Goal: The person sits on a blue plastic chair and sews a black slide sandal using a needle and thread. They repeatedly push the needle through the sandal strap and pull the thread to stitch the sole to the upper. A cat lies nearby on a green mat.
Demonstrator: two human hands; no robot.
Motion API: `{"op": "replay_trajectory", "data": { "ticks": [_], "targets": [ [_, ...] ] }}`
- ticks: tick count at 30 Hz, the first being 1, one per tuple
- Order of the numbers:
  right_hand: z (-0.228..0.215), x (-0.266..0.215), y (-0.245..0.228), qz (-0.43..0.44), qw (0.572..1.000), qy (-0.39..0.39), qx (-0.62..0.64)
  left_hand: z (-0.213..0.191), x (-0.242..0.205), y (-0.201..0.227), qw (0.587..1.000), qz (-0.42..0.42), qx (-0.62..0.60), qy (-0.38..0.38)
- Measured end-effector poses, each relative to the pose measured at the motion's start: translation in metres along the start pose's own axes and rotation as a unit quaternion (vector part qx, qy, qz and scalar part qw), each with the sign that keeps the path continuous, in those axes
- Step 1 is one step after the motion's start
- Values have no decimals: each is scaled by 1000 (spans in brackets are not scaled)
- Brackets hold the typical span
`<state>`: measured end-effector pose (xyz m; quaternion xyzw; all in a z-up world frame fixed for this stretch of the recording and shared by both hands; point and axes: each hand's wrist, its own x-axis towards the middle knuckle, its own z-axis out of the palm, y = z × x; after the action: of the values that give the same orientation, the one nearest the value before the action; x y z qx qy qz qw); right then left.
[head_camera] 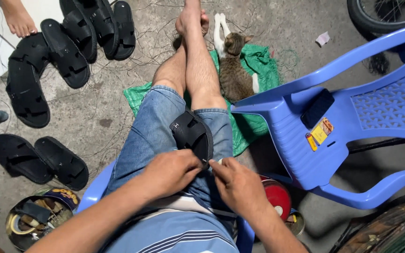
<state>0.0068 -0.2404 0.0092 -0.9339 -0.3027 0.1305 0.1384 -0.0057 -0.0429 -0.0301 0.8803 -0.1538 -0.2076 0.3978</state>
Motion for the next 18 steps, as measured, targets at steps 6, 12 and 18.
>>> {"op": "replay_trajectory", "data": {
  "ticks": [6,12,18],
  "targets": [
    [-6,-2,-6,-4,999,-19,31,-53,-6,9,958,-14,-279,-67],
    [-2,-6,1,2,999,-40,23,-17,6,24,946,-37,-322,-4],
    [5,-12,3,-11,997,50,55,-20,10,29,994,-83,22,-62]
  ]
}}
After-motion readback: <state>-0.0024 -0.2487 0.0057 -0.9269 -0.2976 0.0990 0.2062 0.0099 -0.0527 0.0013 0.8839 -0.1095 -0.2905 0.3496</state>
